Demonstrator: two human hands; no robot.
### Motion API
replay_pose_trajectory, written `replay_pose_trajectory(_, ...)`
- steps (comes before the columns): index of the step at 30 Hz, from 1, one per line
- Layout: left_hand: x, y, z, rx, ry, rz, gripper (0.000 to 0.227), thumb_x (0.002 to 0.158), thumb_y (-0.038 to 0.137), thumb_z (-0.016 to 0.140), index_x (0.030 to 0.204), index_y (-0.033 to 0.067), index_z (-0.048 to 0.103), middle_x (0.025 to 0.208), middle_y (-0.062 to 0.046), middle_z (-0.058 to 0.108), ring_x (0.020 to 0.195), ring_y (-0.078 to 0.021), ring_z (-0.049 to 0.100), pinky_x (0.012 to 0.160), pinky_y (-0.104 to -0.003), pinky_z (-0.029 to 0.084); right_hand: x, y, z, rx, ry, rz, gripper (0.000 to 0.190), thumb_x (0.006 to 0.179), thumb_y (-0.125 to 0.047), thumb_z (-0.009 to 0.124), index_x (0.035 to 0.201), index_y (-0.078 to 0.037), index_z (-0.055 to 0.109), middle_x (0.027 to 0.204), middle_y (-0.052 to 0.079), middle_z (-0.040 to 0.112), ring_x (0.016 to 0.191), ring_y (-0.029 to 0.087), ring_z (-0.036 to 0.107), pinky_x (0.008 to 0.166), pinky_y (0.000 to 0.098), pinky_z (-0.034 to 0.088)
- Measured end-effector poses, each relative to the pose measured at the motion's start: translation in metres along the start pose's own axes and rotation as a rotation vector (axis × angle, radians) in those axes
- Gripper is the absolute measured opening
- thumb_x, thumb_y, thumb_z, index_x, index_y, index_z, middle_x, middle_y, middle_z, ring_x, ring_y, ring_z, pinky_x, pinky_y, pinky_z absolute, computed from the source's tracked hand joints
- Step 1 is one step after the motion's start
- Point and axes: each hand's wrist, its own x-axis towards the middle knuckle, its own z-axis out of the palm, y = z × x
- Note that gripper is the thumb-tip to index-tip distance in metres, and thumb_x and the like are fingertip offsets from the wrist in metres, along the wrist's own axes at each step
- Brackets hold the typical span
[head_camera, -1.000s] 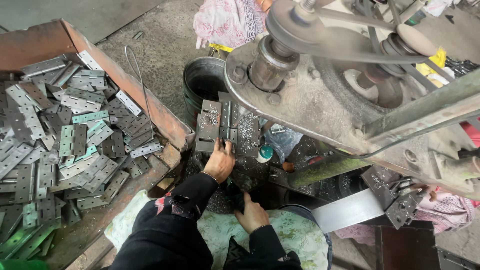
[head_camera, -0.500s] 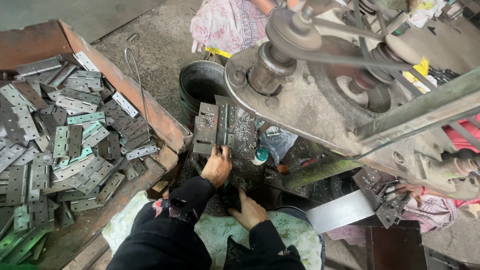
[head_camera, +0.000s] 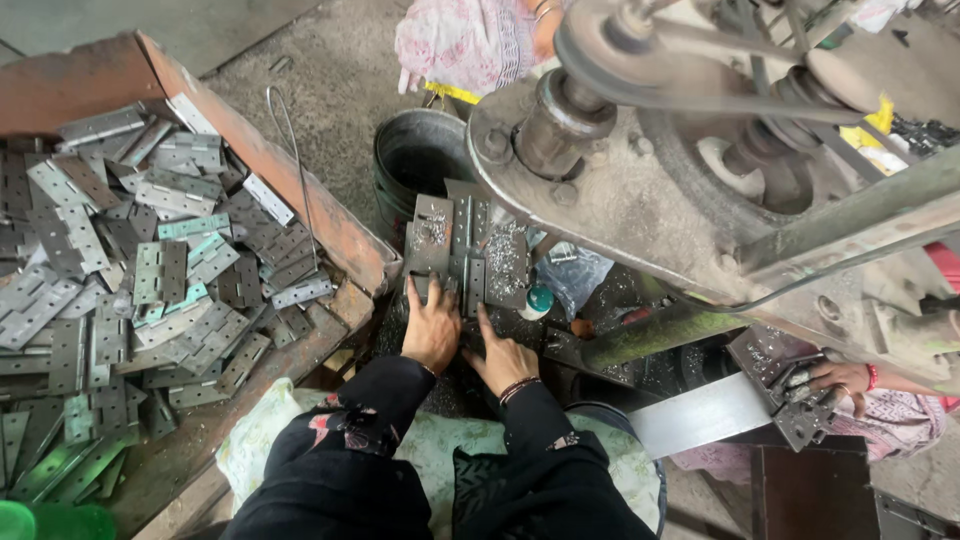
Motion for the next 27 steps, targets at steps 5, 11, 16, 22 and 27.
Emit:
replay_pose_trajectory(5,0.006,-0.005,-0.002,0.012,0.031,0.025,0.052,0.100,0.040,0.048,0.139,0.0072,0.059,0.151,-0.015,0.046,0.153,-0.0433,0.016,0.113,-0.079,0.008,0.007,0.008,-0.003,0.019,-0.075,0.005,0.097,0.092,-0.061,0.063,0.166,-0.031,0.006,0.092,0.021,0.074,0.083,0.038,0.074,0.074,0.0470,0.060)
replay_pose_trajectory(11,0.013,-0.007,0.008,-0.060,0.037,0.057,0.045,0.100,0.035,0.049,0.127,0.0053,0.068,0.141,-0.017,0.054,0.153,-0.0434,0.018,0.114,-0.079,0.008,0.014,0.009,0.000,0.024,-0.063,-0.030,0.100,0.090,-0.060,0.066,0.165,-0.029,0.009,0.093,0.022,0.074,0.086,0.038,0.074,0.075,0.0473,0.060)
replay_pose_trajectory(16,0.013,-0.003,0.015,-0.145,0.144,-0.013,0.044,0.097,0.033,0.050,0.126,0.0060,0.070,0.144,-0.012,0.053,0.152,-0.0404,0.022,0.117,-0.076,0.009,0.000,0.000,-0.013,0.009,-0.059,-0.016,0.102,0.090,-0.058,0.068,0.165,-0.025,0.008,0.094,0.023,0.075,0.087,0.039,0.074,0.078,0.0490,0.059)
replay_pose_trajectory(22,0.032,-0.006,0.016,-0.142,0.106,-0.056,0.041,0.101,0.032,0.044,0.123,0.0103,0.070,0.152,-0.009,0.047,0.151,-0.0390,0.021,0.116,-0.075,0.010,-0.046,0.013,-0.001,0.085,0.078,-0.029,0.104,0.084,-0.047,0.075,0.161,-0.024,0.010,0.112,0.024,0.068,0.092,0.041,0.071,0.070,0.0505,0.060)
replay_pose_trajectory(27,0.046,-0.004,0.016,-0.146,0.056,-0.059,0.040,0.105,0.030,0.039,0.124,0.0113,0.069,0.152,-0.010,0.048,0.152,-0.0400,0.023,0.118,-0.074,0.010,-0.068,0.027,0.075,0.225,-0.086,0.169,0.093,0.086,-0.038,0.075,0.161,-0.022,0.023,0.108,0.024,0.074,0.096,0.043,0.072,0.081,0.0533,0.058)
